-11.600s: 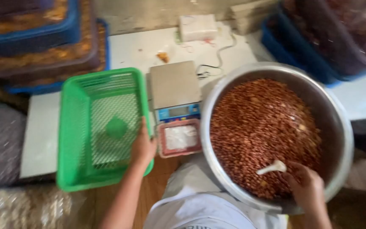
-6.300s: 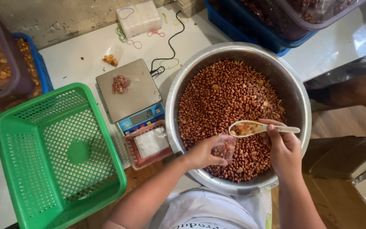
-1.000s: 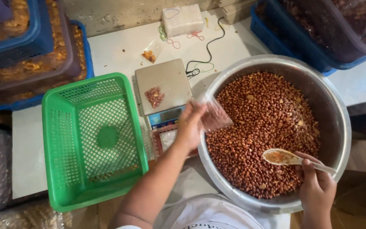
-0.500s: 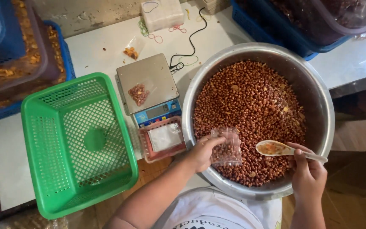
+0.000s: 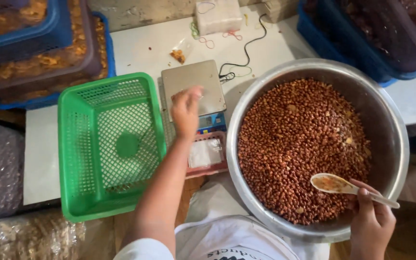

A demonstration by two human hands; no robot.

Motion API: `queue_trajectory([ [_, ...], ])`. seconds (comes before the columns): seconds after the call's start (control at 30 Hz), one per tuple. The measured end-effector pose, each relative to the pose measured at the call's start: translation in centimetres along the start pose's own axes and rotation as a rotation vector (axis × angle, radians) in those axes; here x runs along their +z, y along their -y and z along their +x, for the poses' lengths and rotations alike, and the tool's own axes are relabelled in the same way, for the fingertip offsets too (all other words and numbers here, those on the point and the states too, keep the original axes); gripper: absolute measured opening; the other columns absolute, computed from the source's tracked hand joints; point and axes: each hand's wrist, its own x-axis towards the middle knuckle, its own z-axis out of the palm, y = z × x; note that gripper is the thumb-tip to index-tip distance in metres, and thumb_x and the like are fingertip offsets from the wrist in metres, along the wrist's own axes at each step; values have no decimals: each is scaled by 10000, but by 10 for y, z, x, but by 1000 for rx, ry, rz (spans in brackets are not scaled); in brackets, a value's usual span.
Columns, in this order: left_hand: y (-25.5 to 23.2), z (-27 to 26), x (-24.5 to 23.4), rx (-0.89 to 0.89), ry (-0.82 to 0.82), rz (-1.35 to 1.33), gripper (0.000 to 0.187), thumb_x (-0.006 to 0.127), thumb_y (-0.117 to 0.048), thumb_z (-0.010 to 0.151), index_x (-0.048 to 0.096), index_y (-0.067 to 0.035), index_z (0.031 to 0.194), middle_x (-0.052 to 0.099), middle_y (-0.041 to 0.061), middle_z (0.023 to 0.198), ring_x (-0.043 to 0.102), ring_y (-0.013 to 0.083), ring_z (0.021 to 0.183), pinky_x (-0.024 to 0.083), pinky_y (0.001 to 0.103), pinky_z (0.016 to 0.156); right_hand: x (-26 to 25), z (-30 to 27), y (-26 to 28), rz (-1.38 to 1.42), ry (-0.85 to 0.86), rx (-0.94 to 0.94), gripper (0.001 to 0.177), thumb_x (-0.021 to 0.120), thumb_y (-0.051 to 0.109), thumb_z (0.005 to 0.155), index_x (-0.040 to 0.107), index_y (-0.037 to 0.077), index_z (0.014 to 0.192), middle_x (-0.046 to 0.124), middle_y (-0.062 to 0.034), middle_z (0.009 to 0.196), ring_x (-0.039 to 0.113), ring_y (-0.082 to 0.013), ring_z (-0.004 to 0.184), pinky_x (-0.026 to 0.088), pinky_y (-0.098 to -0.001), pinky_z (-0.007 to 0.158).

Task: Scooping peanuts from a large bowl into small plastic bags, weighing them on a scale, and placing them in a basket.

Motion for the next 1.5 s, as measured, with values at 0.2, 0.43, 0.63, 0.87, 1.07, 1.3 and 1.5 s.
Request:
queue_trajectory([
  [0.2, 70, -24, 5, 120, 294, 531, 352, 782, -186, 869, 727, -84, 1201, 661, 71, 1335, 530, 348, 1321, 423, 415, 1129, 4, 5, -13, 31, -49, -52, 182, 576, 162, 1189, 717, 117, 1294, 618, 25, 915, 465, -24, 711, 399, -150, 665],
  [0.43, 73, 2, -12, -595, -240, 4, 194, 614, -303, 937, 762, -177, 933, 779, 33, 854, 699, 175, 791, 528, 337, 711, 11, 8, -12, -44, -33, -73, 159, 585, 181, 1269, 719, 120, 1328, 599, -25, 864, 503, -35, 699, 434, -117, 726],
  [0.63, 164, 27, -71, -604, -498, -9, 340, 677, -420, 931, 784, -156, 1115, 814, 25, 991, 752, 109, 896, 593, 252, 809, 22, 10, -15, -59, -86, -52, 163, 604, 200, 1246, 728, 128, 1323, 642, -28, 951, 561, -83, 786, 484, -141, 807],
  [0.87, 197, 2, -83, -862, -142, 79, 813, 287, -658, 930, 623, -60, 1366, 617, 184, 1402, 566, 330, 1313, 415, 413, 1123, 2, 41, -53, 16, -175, -140, 145, 638, 178, 1210, 708, 124, 1325, 630, 5, 1052, 491, -45, 693, 380, -159, 618],
  [1.07, 43, -49, -56, -307, 340, 90, 343, 518, -297, 1041, 680, -125, 1289, 716, 87, 1277, 662, 248, 1196, 479, 376, 1036, -66, 100, -154, -358, -304, -279, 136, 749, 59, 1139, 706, 17, 1261, 700, -132, 1177, 653, -232, 1055, 505, -361, 883],
  [1.3, 51, -156, -45, -156, 1274, 904, 654, 709, -172, 867, 524, -435, 1437, 491, -60, 1565, 497, 180, 1424, 425, 585, 1096, 25, 57, -122, -553, -81, -92, 196, 557, 33, 941, 721, 32, 1047, 715, -255, 982, 656, -511, 1000, 509, -608, 945],
  [1.5, 20, -125, -31, -870, 908, 534, 406, 434, -623, 1015, 729, -400, 1183, 733, 2, 1251, 665, 300, 1214, 517, 427, 1024, 24, 42, -75, -124, 6, 245, 292, 673, 332, 1014, 770, 69, 931, 695, -124, 690, 628, -259, 667, 496, -434, 682],
])
